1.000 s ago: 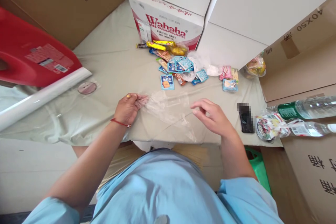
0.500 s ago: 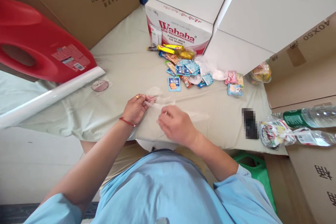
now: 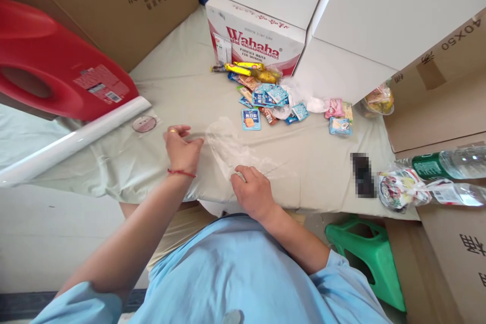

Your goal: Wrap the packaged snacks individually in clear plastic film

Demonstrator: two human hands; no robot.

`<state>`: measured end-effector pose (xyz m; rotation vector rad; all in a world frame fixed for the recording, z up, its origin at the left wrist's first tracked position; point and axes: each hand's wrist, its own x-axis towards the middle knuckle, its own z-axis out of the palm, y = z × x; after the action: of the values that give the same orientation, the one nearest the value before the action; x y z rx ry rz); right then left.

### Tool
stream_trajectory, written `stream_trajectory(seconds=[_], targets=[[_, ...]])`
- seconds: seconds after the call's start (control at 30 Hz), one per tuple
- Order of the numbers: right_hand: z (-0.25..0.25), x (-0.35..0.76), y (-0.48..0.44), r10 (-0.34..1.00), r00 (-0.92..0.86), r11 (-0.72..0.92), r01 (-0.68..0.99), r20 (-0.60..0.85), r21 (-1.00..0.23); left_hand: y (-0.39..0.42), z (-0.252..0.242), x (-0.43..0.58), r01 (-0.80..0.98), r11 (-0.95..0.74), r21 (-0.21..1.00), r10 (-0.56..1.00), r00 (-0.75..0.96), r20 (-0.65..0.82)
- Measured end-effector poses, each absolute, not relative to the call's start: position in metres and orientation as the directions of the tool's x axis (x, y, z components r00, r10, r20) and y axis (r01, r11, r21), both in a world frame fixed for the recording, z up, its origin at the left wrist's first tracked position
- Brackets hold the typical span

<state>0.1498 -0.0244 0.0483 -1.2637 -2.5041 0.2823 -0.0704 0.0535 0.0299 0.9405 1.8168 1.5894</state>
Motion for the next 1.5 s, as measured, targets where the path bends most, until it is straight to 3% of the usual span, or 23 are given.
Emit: stream_trajectory(seconds=[0.07, 0.13, 0.27, 0.33, 0.4, 0.47, 0.6, 0.77, 0.87, 0.97, 1.03, 1.13, 1.33, 1.5], targets=[[0.047, 0.149, -0.026, 0.794, -0.582, 0.605, 0.727, 0.177, -0.325, 0.042, 0.046, -0.065, 0.520, -0.051, 0.853, 0.793, -0.498, 0.351], [0.044, 0.146, -0.029, 0.759, -0.629, 0.647, 0.702, 0.168, -0.298, 0.037, 0.062, -0.056, 0.691, -0.221, 0.689, 0.852, -0.208, 0.481], [0.037, 0.139, -0.035, 0.713, -0.686, 0.697, 0.670, 0.143, -0.256, 0.056, 0.074, -0.036, 0.654, -0.508, 0.561, 0.861, 0.360, 0.359], [0.035, 0.137, -0.038, 0.709, -0.694, 0.699, 0.670, 0.124, -0.250, 0.075, 0.066, -0.030, 0.604, -0.564, 0.564, 0.816, 0.514, 0.266], [0.033, 0.137, -0.042, 0.711, -0.696, 0.695, 0.676, 0.101, -0.245, 0.094, 0.054, -0.026, 0.575, -0.554, 0.602, 0.802, 0.563, 0.200], [0.030, 0.138, -0.047, 0.718, -0.692, 0.685, 0.684, 0.075, -0.251, 0.112, 0.044, -0.022, 0.565, -0.476, 0.674, 0.849, 0.496, 0.184], [0.023, 0.139, -0.058, 0.729, -0.685, 0.657, 0.689, 0.022, -0.306, 0.134, 0.039, -0.013, 0.542, -0.274, 0.795, 0.962, 0.147, 0.231], [0.024, 0.136, -0.059, 0.784, -0.621, 0.572, 0.727, -0.008, -0.380, 0.112, 0.059, -0.007, 0.605, -0.171, 0.778, 0.939, -0.138, 0.315], [0.028, 0.131, -0.056, 0.796, -0.605, 0.543, 0.740, -0.040, -0.397, 0.069, 0.071, -0.007, 0.682, -0.228, 0.695, 0.902, -0.121, 0.415], [0.031, 0.123, -0.054, 0.797, -0.598, 0.525, 0.759, -0.091, -0.385, 0.028, 0.068, -0.010, 0.726, -0.297, 0.620, 0.942, 0.117, 0.314], [0.030, 0.118, -0.055, 0.798, -0.593, 0.520, 0.766, -0.104, -0.378, 0.011, 0.056, -0.015, 0.754, -0.237, 0.612, 0.968, 0.134, 0.210], [0.028, 0.113, -0.057, 0.798, -0.597, 0.529, 0.760, -0.083, -0.379, 0.007, 0.032, -0.028, 0.727, -0.084, 0.682, 0.993, 0.004, 0.118], [0.025, 0.114, -0.058, 0.792, -0.601, 0.526, 0.762, -0.110, -0.378, 0.034, 0.010, -0.048, 0.471, 0.074, 0.879, 0.968, -0.246, 0.050], [0.030, 0.111, -0.058, 0.778, -0.606, 0.531, 0.776, -0.166, -0.342, 0.032, 0.043, -0.042, 0.510, 0.068, 0.857, 0.917, -0.371, 0.148]])
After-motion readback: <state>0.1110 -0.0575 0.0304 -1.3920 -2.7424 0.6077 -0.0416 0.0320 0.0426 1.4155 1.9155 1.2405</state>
